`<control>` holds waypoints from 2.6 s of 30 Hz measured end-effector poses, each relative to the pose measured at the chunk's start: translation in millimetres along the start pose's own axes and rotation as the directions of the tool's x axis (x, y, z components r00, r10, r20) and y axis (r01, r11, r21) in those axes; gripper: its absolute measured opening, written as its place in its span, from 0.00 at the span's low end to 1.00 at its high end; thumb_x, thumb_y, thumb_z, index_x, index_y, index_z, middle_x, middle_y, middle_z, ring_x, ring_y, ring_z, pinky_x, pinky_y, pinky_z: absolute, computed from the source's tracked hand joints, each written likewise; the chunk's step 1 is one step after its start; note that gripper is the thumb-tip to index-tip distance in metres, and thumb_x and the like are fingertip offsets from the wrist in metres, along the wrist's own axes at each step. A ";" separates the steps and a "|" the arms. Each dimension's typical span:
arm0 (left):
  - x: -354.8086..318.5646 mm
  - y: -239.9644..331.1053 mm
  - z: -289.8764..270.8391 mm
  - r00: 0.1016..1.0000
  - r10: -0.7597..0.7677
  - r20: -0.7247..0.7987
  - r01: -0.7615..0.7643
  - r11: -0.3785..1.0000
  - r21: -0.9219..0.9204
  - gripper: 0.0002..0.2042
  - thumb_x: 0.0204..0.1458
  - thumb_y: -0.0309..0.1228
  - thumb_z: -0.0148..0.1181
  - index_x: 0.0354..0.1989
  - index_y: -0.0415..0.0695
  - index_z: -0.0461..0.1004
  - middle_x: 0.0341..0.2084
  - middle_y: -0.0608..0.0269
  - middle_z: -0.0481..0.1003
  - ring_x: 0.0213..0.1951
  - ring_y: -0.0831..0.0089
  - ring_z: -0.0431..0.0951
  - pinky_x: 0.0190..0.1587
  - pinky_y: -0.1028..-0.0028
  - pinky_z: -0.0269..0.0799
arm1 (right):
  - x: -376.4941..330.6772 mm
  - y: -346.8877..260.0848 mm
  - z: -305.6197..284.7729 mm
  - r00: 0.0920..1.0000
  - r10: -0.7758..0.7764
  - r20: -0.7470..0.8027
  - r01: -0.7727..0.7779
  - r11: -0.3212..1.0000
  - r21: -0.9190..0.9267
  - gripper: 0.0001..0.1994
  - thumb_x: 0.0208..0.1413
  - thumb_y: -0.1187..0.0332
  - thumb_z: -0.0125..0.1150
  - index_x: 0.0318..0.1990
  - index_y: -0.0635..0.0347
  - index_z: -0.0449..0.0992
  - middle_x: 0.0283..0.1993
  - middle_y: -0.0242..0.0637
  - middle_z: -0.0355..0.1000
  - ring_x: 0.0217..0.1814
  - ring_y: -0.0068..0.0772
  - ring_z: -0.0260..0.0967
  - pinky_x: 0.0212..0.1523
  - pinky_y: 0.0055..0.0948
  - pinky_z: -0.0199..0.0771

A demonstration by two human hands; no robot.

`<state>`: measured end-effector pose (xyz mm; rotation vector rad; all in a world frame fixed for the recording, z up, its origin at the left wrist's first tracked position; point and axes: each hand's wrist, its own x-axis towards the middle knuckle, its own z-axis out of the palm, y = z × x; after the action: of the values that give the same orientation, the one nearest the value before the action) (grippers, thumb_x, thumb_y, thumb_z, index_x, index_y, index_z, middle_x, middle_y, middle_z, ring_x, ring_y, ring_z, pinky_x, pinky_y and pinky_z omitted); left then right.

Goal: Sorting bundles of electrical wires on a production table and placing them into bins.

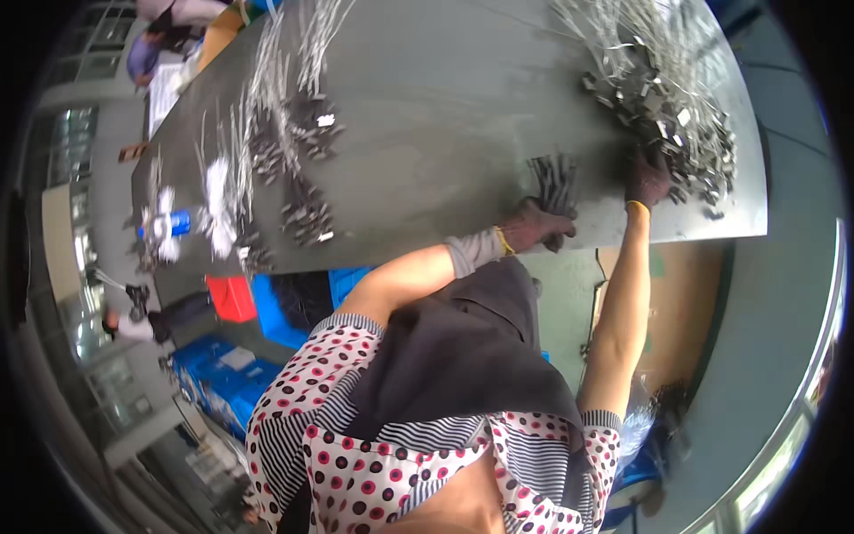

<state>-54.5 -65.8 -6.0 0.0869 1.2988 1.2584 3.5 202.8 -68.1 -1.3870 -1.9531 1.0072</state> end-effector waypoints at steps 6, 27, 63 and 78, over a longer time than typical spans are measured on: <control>-0.5 -26.2 7.9 0.978 0.190 -0.082 -0.204 0.952 -0.226 0.13 0.47 0.24 0.70 0.42 0.36 0.78 0.29 0.59 0.80 0.26 0.71 0.81 0.29 0.71 0.82 | -31.1 -37.3 -12.8 0.994 -0.019 0.109 -0.014 0.957 0.291 0.13 0.51 0.69 0.65 0.43 0.66 0.82 0.35 0.33 0.79 0.35 0.22 0.70 0.39 0.23 0.70; 45.5 -37.8 121.5 0.982 0.120 0.149 -0.038 0.886 -0.461 0.11 0.55 0.27 0.61 0.42 0.34 0.73 0.32 0.48 0.78 0.33 0.56 0.82 0.41 0.53 0.84 | -410.3 124.5 -248.5 0.735 0.504 0.453 -0.576 0.817 0.026 0.16 0.62 0.61 0.54 0.36 0.65 0.82 0.26 0.34 0.77 0.29 0.21 0.70 0.33 0.27 0.73; 37.0 13.9 39.2 0.908 0.401 -0.122 -0.386 0.914 0.126 0.09 0.55 0.31 0.64 0.35 0.35 0.79 0.28 0.59 0.79 0.31 0.69 0.80 0.39 0.69 0.82 | -145.2 -58.5 -107.1 0.796 0.293 0.529 -0.443 0.878 0.180 0.42 0.56 0.38 0.54 0.65 0.69 0.63 0.57 0.49 0.72 0.50 0.40 0.74 0.39 0.32 0.76; 62.5 83.9 -48.2 0.932 0.247 -0.264 -0.309 0.923 -0.227 0.11 0.55 0.30 0.63 0.41 0.36 0.79 0.37 0.55 0.80 0.34 0.66 0.82 0.39 0.65 0.82 | -130.0 -111.1 -43.4 0.627 0.295 0.721 -0.515 0.851 0.100 0.15 0.54 0.57 0.66 0.41 0.59 0.83 0.28 0.27 0.74 0.24 0.16 0.64 0.23 0.19 0.63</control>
<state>-157.7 -14.9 -8.7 -0.0702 1.3343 1.7219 19.1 70.1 47.1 -1.4299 -1.8283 2.2187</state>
